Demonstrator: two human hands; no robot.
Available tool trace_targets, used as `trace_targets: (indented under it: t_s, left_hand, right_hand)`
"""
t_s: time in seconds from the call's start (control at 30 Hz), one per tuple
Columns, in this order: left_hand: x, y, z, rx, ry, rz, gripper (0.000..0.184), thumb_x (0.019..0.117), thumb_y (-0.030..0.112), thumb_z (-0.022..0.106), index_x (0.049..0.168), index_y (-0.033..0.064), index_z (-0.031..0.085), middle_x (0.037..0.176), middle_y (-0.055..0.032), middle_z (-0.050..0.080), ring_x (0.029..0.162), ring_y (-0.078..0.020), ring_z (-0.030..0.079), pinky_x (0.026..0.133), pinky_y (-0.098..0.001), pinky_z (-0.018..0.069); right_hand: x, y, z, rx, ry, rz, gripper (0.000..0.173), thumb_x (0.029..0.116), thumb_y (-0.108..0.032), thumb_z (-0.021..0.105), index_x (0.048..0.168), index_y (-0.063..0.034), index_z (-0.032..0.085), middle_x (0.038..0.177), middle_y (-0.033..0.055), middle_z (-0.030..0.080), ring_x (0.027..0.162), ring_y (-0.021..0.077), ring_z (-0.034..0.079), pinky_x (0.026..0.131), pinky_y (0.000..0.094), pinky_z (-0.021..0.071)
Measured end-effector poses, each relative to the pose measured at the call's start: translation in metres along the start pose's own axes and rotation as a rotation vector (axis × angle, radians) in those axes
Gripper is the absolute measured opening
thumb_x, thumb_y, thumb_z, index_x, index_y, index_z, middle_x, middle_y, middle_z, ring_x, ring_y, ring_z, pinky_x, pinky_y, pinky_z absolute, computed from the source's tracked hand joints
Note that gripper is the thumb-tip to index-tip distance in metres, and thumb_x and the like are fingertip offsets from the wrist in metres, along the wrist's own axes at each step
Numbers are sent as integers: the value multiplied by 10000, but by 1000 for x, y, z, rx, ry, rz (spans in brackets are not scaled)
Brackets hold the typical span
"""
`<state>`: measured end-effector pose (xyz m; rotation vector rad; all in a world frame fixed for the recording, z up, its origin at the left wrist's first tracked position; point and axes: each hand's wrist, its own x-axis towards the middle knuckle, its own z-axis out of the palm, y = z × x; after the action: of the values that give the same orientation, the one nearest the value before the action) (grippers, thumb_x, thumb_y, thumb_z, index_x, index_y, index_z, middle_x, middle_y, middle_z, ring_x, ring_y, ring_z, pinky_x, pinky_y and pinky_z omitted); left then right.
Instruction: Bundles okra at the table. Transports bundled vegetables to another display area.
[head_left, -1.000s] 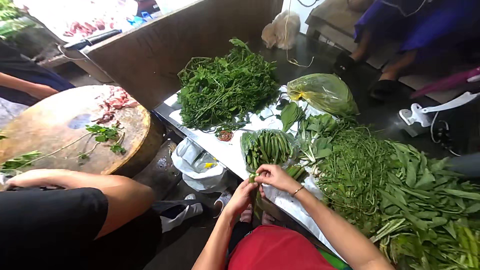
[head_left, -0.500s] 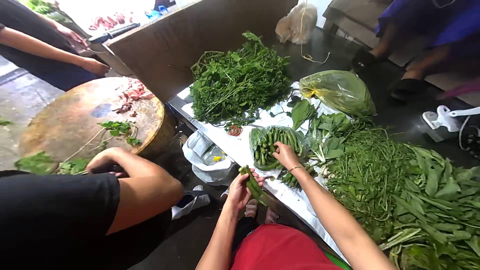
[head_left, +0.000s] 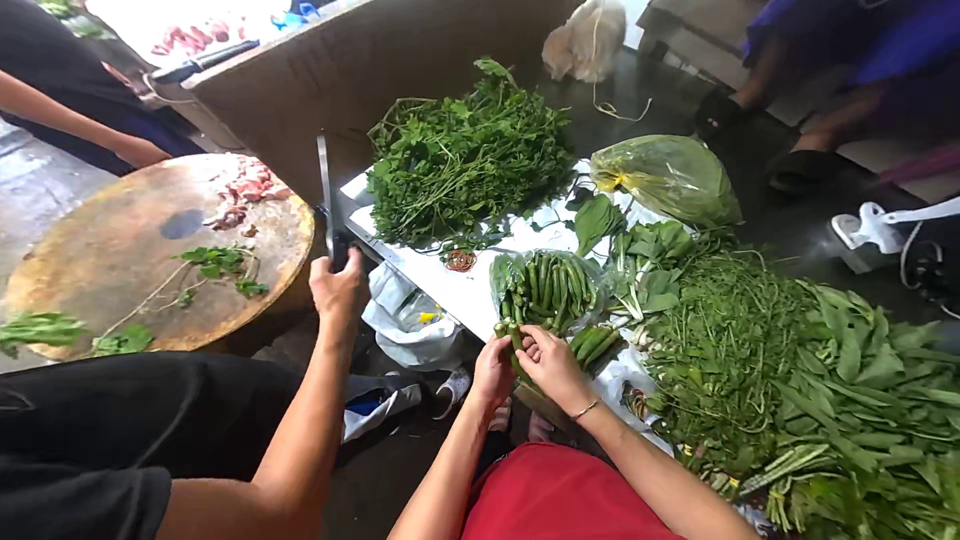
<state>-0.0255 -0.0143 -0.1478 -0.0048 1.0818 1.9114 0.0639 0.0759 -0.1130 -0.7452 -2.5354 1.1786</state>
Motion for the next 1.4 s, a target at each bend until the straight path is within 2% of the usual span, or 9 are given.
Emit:
trace_targets:
  t_s: [0.23,0.4,0.47,0.57,0.73,1.0,1.13,1.27,1.4]
  left_hand:
    - [-3,-4,-6,40,15,56,366,1099,158,218,1303,15,487,1050,-65,675,918,-126,674,828,-309,573]
    - [-8,-8,-19,167,8,74,393,1024,128,485,1384,-14,415,1071,-92,668,933,-149,680,829,-336,589]
    - [-11,-9,-24,151,18,69,274,1057,105,447,1308,-4,464,960,-71,682,842,-143,685,776,-328,596]
    - [-15,-6,-30,150,14,29,252,1085,89,374,1294,-18,466,962,-86,688,852,-173,703,793,-360,608]
    - [-21,0,-35,123,31,-14,269,1106,116,319,1307,-17,439,981,-148,702,906,-264,728,826,-421,618]
    - [-16,7,-52,19,-111,78,251,1089,129,342,1277,-3,442,993,-137,695,936,-280,717,875,-453,601]
    - [-19,21,-48,22,-77,70,255,1101,111,320,1287,-6,448,1019,-155,699,957,-289,721,884,-460,603]
    - [-21,27,-47,50,-75,70,273,1106,112,300,1302,-10,446,1037,-153,707,966,-282,723,888,-448,602]
    - [-22,27,-45,58,-78,64,261,1099,104,309,1290,-11,446,1025,-146,709,960,-272,724,890,-440,601]
  right_hand:
    - [-6,4,12,-54,0,-77,294,950,-125,627,1198,11,707,1105,171,721,900,243,723,847,364,598]
    - [-7,5,19,-17,-63,-105,297,924,-65,633,1192,36,712,1104,199,713,966,288,717,903,403,586]
    - [-4,9,14,86,-171,-98,302,954,-121,649,1203,38,712,1090,203,708,910,261,706,865,369,584]
    - [19,20,-18,180,-319,-9,289,983,-156,648,1193,27,722,1147,189,708,1021,233,698,953,346,559]
    - [77,65,-73,-126,-122,122,237,1022,-106,595,1196,-25,733,1216,173,697,1142,302,669,1038,465,514]
    - [92,77,-30,-677,-566,-202,217,993,-105,605,1158,-48,734,1239,171,661,1224,363,578,1064,531,426]
    - [95,82,-30,-720,-574,-207,200,967,-117,614,1106,-65,748,1220,160,658,1189,348,587,1040,525,429]
    - [93,84,-34,-682,-574,-192,253,990,-133,580,1190,-65,720,1269,172,650,1236,351,574,1077,534,404]
    - [103,86,-42,-438,-353,-66,220,984,-58,559,1100,-14,741,1188,184,689,1206,351,617,1073,516,458]
